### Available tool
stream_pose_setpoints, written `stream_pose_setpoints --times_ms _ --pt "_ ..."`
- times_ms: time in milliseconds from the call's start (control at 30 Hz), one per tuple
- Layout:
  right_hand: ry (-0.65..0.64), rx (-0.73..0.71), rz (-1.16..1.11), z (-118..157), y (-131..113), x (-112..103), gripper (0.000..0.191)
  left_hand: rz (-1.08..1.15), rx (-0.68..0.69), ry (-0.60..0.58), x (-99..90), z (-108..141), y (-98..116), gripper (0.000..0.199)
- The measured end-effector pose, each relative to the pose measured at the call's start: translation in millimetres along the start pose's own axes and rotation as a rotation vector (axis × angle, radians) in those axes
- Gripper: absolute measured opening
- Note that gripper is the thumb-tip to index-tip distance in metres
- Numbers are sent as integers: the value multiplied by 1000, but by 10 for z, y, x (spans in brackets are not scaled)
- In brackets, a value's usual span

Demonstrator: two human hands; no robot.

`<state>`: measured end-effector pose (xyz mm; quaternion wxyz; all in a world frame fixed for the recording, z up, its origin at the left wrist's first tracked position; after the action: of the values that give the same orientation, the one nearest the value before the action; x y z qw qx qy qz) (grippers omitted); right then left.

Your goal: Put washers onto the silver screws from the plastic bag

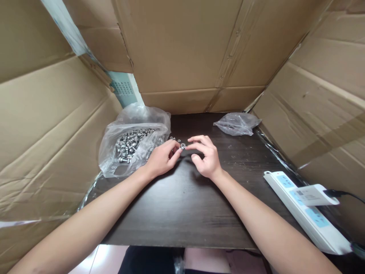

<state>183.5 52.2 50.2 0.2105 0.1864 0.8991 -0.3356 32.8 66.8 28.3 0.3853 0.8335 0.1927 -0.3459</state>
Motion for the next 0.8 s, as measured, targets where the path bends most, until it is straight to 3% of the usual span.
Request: stream_pose_setpoints --times_ms 67,333,567,800 --pt "-8 16 5 7 22 55 27 8 3 -4 2 -4 2 14" --pt "-134 81 -48 31 135 235 12 55 32 -73 57 6 32 15" --pt "-234 122 -34 35 165 299 27 59 63 -94 77 11 49 15" --pt "-214 167 -103 25 211 276 19 55 62 -87 70 9 55 16"
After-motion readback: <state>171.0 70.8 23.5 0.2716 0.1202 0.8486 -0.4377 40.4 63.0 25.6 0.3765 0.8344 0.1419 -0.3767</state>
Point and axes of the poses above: each hand's wrist, its own z-axis away from the middle knuckle, its own x-axis out of the palm, y = z × x, the point moved 8 cm from there along -z, towards the middle knuckle
